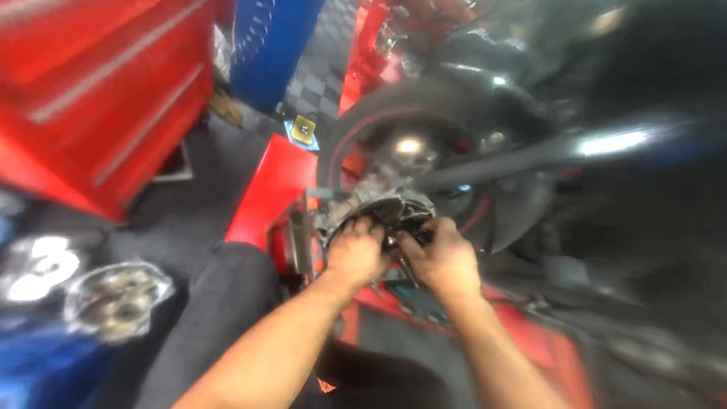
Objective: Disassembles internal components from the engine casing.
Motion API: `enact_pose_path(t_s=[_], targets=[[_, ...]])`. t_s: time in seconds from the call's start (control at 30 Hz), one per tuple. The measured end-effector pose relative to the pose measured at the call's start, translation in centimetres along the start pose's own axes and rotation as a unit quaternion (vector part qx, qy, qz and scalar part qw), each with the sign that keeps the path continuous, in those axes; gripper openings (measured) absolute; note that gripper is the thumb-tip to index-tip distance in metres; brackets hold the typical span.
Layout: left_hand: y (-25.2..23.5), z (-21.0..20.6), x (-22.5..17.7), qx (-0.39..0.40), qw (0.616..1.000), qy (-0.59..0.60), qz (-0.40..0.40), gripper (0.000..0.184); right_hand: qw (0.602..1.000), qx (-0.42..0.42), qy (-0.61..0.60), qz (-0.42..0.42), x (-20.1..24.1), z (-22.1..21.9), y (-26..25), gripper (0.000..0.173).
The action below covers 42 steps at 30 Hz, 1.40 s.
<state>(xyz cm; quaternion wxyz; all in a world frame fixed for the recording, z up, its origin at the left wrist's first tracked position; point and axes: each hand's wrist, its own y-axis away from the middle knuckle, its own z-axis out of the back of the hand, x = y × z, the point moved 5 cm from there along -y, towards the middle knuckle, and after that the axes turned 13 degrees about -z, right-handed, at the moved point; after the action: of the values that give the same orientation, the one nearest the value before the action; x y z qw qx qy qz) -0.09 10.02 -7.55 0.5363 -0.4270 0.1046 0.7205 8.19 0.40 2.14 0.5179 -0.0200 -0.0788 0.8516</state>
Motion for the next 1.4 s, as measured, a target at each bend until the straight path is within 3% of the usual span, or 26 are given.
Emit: enact_pose_path(t_s=[0.13,0.27,0.47,0.67,0.87,1.0,1.07,1.17,1.27,1.4], targets=[[-0.1,-0.2,0.3,-0.009,1.0,0.003,-0.029,0.051,0.998,-0.002,0.018,0.067,0.0,0.3,0.4,0.054],[0.0,-0.2,0.2,-0.018,0.999,0.014,-0.038,0.048,0.997,0.022,0.052,0.054,0.4,0.4,0.2,0.058],[0.1,0.3,0.0,-0.041,0.998,0.015,-0.047,0.044,0.99,0.03,0.081,0.109,0.3,0.1,0.0,0.057],[0.0,0.0,0.1,-0.027,0.999,0.005,-0.047,0.047,0.997,0.047,-0.019,0.053,-0.8,-0.1,0.1,0.061],[-0.5,-0.3,0.2,-0.032,0.998,-0.009,-0.061,0.051,0.978,0.015,0.097,0.186,0.0,2.2,0.9,0.05],[-0.5,-0.4,0.2,-0.038,0.998,-0.011,-0.058,0.054,0.992,0.046,-0.074,0.091,-1.7,4.0,3.0,0.052],[-0.6,0.5,-0.3,-0.02,0.998,0.015,-0.049,0.055,0.962,0.086,-0.256,0.042,-2.8,3.8,4.2,0.039],[-0.4,3.2,-2.3,0.022,0.991,0.108,-0.07,0.045,0.874,0.154,-0.46,0.027,-3.9,2.9,6.1,0.029],[1.9,6.4,-4.7,0.069,0.953,0.245,-0.166,0.04,0.793,0.204,-0.573,0.036,-4.7,2.1,7.6,0.032],[4.3,7.4,-5.2,0.048,0.924,0.324,-0.197,0.027,0.699,0.21,-0.682,0.033,-4.7,1.5,9.7,0.034]])
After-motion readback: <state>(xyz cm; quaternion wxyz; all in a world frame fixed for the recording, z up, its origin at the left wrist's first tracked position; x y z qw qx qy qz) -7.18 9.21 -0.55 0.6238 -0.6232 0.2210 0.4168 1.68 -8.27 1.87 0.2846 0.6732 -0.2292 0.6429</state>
